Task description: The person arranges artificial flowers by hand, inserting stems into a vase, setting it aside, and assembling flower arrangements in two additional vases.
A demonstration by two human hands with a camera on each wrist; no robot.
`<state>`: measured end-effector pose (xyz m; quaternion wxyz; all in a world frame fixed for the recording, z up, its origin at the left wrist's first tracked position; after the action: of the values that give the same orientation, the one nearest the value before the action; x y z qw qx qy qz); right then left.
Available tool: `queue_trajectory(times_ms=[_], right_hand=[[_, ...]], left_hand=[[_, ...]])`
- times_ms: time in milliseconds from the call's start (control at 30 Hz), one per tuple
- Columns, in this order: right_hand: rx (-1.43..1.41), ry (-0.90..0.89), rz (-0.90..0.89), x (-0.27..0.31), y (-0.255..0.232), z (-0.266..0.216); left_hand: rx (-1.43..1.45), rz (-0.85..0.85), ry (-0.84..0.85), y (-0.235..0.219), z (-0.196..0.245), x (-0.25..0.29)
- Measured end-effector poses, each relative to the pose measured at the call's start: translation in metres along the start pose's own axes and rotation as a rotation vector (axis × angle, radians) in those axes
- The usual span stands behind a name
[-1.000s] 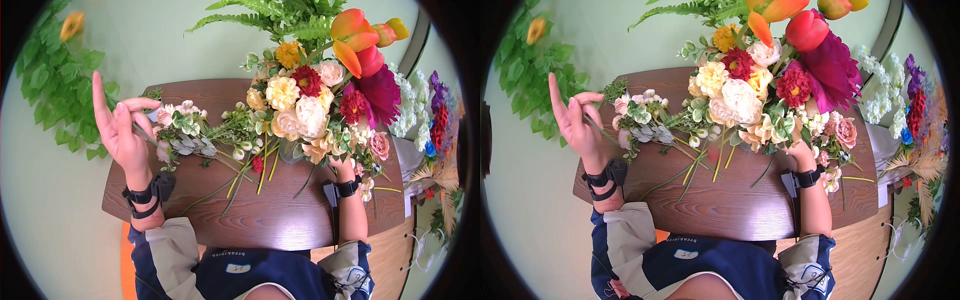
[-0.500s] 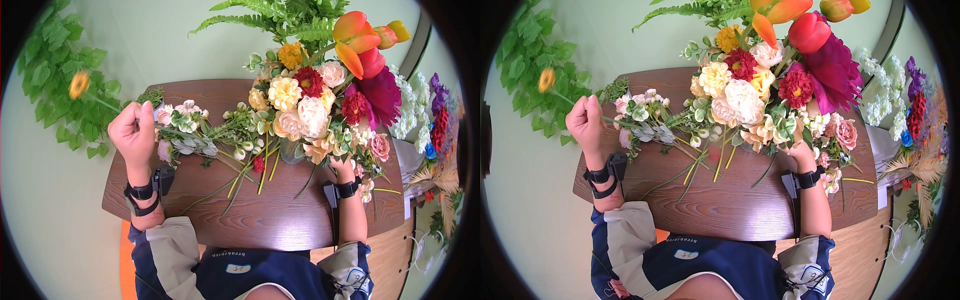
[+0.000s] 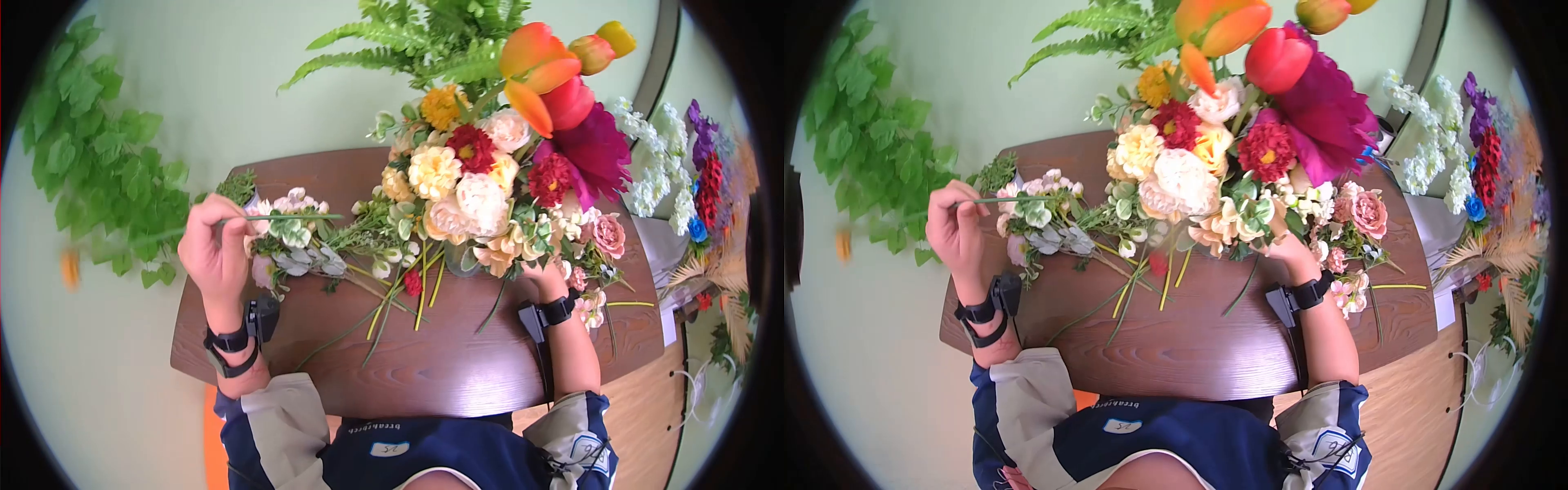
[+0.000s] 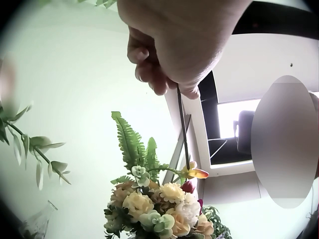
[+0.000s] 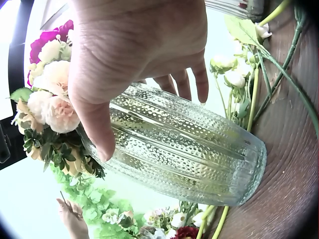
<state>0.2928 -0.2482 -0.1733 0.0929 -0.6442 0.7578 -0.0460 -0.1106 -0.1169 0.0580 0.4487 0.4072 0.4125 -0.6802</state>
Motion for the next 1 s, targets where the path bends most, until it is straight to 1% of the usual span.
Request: queue_trajectory(times_ms=[33, 67, 133, 167, 200, 267, 300, 333, 367, 500, 533, 600, 800, 833, 1000], right_hand=[[-0.025, 0.002, -0.006, -0.003, 0.002, 0.004], [-0.05, 0.004, -0.013, -0.006, 0.004, 0.008], [-0.101, 0.009, -0.035, -0.009, 0.009, 0.013], [-0.128, 0.011, -0.049, -0.01, 0.012, 0.014], [-0.155, 0.014, -0.065, -0.01, 0.014, 0.015], [0.737, -0.658, 0.007, 0.01, 0.03, -0.061], [0.605, -0.652, -0.032, 0.008, 0.029, -0.066], [0.615, -0.782, 0.012, 0.011, 0.032, -0.069], [0.613, -0.784, 0.013, 0.01, 0.032, -0.068], [0.568, -0.634, -0.063, 0.002, 0.031, -0.059], [0.567, -0.635, -0.064, 0.002, 0.032, -0.06], [0.655, -0.736, 0.001, 0.006, 0.032, -0.068], [0.667, -0.82, 0.069, 0.011, 0.033, -0.073], [0.636, -0.755, 0.039, 0.011, 0.035, -0.078], [0.642, -0.738, 0.009, 0.01, 0.037, -0.077]], left_hand=[[-0.008, 0.032, -0.056, 0.0, 0.002, -0.001], [-0.001, 0.026, -0.042, 0.001, 0.003, -0.003], [-0.032, -0.034, 0.037, 0.003, 0.008, -0.006], [-0.009, -0.01, 0.003, 0.002, 0.008, -0.007], [-0.008, -0.015, 0.012, 0.002, 0.011, -0.009], [-0.016, -0.027, -0.058, 0.001, 0.011, -0.011], [0.006, -0.031, -0.082, 0.001, 0.012, -0.01], [0.004, -0.033, -0.079, 0.001, 0.013, -0.011], [0.036, -0.034, -0.102, 0.0, 0.013, -0.01], [0.141, -0.023, -0.18, 0.001, 0.012, -0.009], [0.139, -0.022, -0.18, 0.002, 0.012, -0.008], [0.135, -0.025, -0.186, 0.002, 0.011, -0.008], [0.096, -0.024, -0.196, 0.003, 0.012, -0.008], [0.094, -0.021, -0.197, 0.003, 0.012, -0.009], [0.072, -0.034, -0.2, 0.005, 0.012, -0.009]])
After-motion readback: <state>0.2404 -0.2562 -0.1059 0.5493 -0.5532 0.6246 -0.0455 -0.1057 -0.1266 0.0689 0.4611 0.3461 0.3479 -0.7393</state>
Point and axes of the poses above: each hand's wrist, its own x-axis away from the middle knuckle, its own y-axis out of the palm, z = x × y, the point moved 5 cm from there along -x, towards the middle knuckle, and after that the axes turned 6 degrees about x, right-handed, at the moved point
